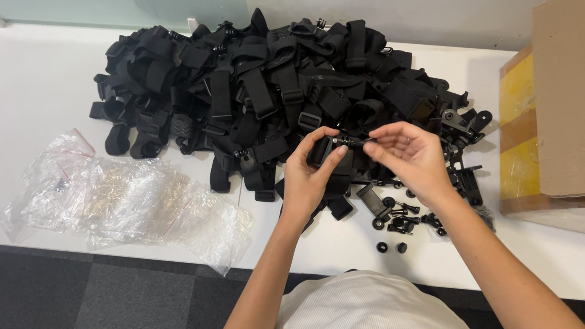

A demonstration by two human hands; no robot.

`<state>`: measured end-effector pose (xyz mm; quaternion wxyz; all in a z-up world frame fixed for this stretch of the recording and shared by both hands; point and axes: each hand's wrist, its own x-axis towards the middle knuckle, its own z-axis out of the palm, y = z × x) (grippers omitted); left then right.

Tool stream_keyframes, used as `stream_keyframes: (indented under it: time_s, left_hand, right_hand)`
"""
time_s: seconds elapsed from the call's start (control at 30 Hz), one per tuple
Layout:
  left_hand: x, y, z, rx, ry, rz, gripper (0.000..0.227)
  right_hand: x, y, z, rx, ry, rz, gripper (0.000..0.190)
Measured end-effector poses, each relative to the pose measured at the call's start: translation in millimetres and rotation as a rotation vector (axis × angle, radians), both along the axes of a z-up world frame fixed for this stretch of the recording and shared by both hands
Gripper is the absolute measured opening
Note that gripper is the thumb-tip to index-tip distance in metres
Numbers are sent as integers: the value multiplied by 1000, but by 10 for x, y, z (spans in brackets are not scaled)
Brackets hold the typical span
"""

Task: The person assembles black straps by attaching small metal components to them. They pick up a strap, insert the metal piece, and then place the assembled unit into a clear plastic bag. This process is repeated multiple times with items taken from a pile on the table and a cardboard box.

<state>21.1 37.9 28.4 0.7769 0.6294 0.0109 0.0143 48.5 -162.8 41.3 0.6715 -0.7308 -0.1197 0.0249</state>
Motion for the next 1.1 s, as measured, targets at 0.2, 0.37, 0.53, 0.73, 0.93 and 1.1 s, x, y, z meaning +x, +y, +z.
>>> stream_keyframes:
  time_s: [0.2,0.37,0.53,0.73,0.93,1.1]
  left_hand:
    - [90,-30,-72,-34,-59,9,29]
    - [140,-6,-91,8,-13,2,29]
    - [174,-29,-102,-19,-2,0,29]
    - [192,-39,-104,-60,-9,-34,28]
    - [205,-42,-112,-71,-12,-29,29]
    - [201,-11,-113,-119,-12,-39,30]
  right_hand:
    - [75,25,8,-28,130,-105,23]
    - [122,-64,-62,-90,62,-58,22]
    - [195,-145,-157,-60,82,-61,20]
    - [177,-88,-77,-38,80,-49,23]
    - [95,0,8,-64,-31,-86,24]
    - [80,20,53,-157,-183,-41,21]
